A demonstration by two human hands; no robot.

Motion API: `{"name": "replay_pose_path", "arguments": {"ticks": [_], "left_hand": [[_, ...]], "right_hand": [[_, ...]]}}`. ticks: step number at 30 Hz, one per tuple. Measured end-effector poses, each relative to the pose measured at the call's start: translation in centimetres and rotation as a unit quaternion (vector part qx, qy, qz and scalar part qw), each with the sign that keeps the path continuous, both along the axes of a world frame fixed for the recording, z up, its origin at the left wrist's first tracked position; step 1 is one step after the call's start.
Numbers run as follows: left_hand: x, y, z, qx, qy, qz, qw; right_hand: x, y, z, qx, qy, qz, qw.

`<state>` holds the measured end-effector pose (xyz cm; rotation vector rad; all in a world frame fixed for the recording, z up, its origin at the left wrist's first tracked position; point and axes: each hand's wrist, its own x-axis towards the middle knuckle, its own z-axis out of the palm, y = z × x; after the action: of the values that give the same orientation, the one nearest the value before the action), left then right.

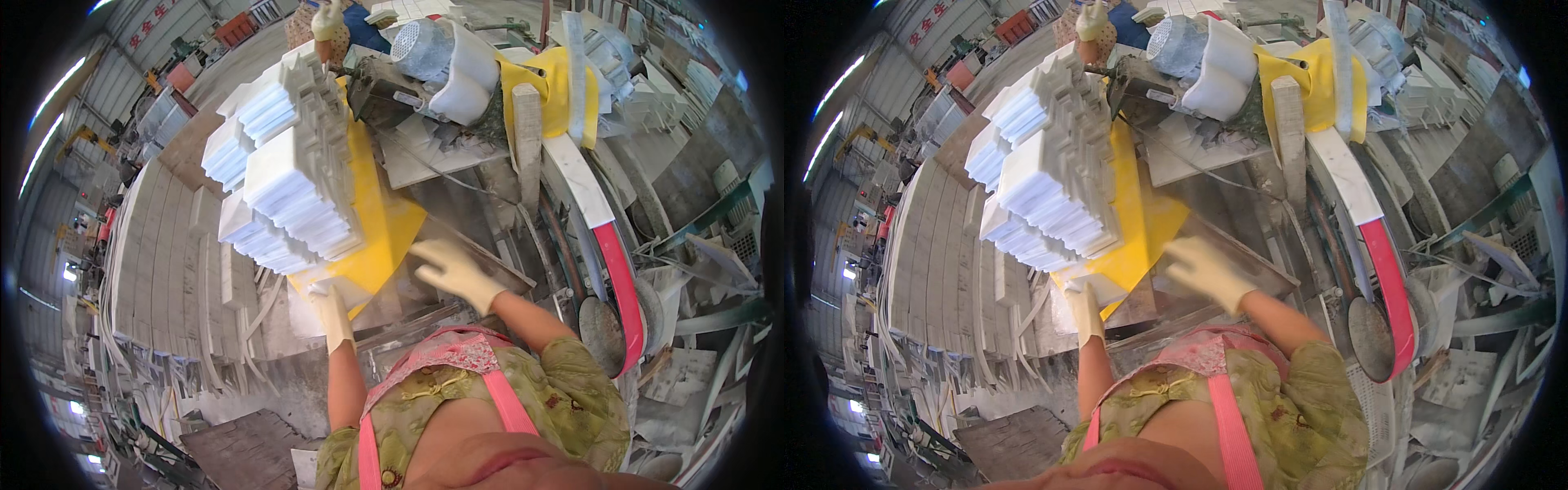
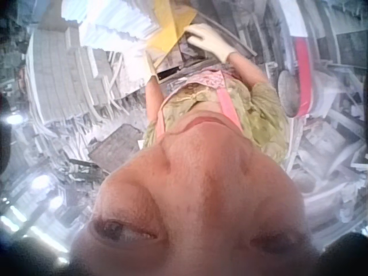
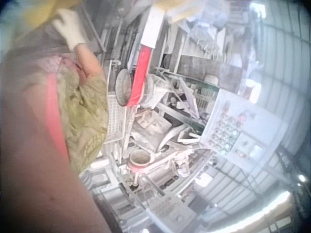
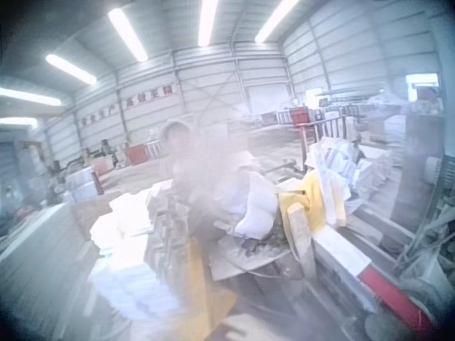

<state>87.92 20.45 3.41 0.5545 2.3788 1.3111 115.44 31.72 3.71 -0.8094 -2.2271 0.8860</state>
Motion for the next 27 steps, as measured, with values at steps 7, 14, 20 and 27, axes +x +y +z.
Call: {"name": "replay_pose_path", "arguments": {"ticks": [7,14,20,27], "left_hand": [[-1.1,-1.0,0.3,0.033,-0.008,-0.049,0.998],[0.4,0.2,0.8,-0.116,0.125,-0.045,0.984],[3.7,0.4,3.4,-0.081,0.074,-0.014,0.994],[3.0,0.5,2.9,-0.124,0.102,-0.009,0.987]], "right_hand": [[23.9,8.6,-3.4,0.082,-0.016,-0.352,0.932],[35.1,13.5,-8.4,0.072,-0.141,-0.494,0.855],[33.4,19.5,-8.4,0.104,-0.267,-0.485,0.826],[29.3,24.5,-5.3,0.043,-0.316,-0.440,0.839]]}}
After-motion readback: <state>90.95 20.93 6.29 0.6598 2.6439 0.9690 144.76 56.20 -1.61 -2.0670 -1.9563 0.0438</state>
